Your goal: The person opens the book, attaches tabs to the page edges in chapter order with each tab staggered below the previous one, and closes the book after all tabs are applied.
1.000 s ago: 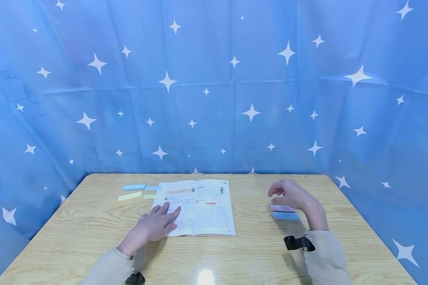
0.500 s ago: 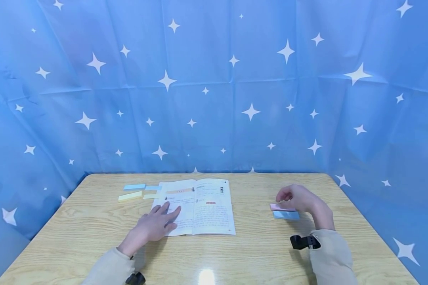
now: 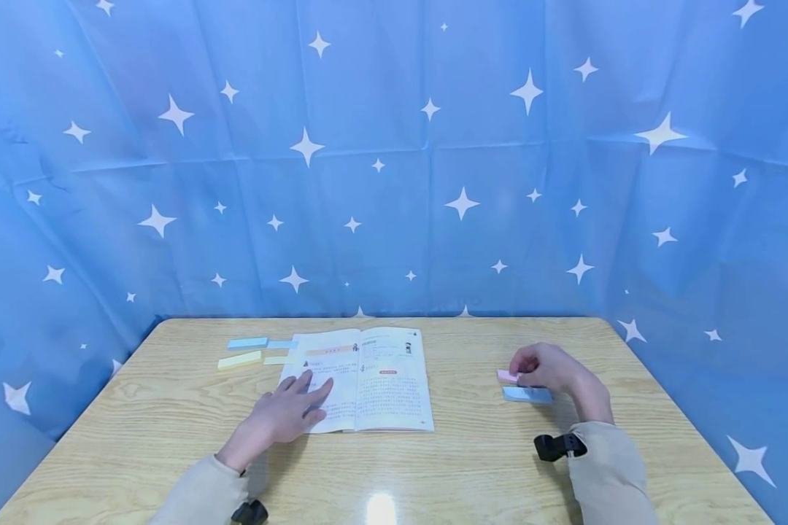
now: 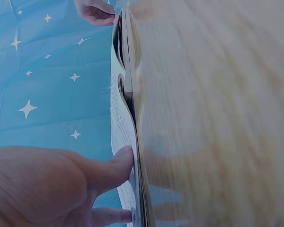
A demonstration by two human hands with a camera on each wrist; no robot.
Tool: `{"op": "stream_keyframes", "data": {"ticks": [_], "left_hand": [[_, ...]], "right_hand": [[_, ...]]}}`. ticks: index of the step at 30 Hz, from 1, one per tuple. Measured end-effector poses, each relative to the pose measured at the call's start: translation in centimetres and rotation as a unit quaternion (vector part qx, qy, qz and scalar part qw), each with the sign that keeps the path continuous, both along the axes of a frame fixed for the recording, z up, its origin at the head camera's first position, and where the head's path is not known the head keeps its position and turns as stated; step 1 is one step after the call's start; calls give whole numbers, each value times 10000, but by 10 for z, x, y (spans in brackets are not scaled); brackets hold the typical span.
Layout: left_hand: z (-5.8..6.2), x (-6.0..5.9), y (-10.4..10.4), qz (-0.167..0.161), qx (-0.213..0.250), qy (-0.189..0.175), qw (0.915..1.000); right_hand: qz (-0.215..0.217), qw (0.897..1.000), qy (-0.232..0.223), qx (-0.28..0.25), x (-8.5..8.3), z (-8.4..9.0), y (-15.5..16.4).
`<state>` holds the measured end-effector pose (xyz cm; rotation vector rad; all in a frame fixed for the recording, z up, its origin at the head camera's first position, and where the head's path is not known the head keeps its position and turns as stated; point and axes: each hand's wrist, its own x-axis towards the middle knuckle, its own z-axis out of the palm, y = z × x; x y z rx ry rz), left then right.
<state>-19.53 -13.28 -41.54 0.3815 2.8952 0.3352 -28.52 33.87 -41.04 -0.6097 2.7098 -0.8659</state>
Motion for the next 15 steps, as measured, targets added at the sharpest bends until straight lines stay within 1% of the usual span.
{"op": "stream_keyframes", "data": {"ticks": [7,11,15], "left_hand": [[3,0,0,-29,43,46,10000],[4,0,0,-52,157,177,9997],[2,-2,0,-63,242,308,9992]], "right_hand": [[8,9999,70,-110,0,-1,-1],[-33,9998,90,-183,0,-1,-2],[-109,9998,123,-134,-1,-5,-2]]}}
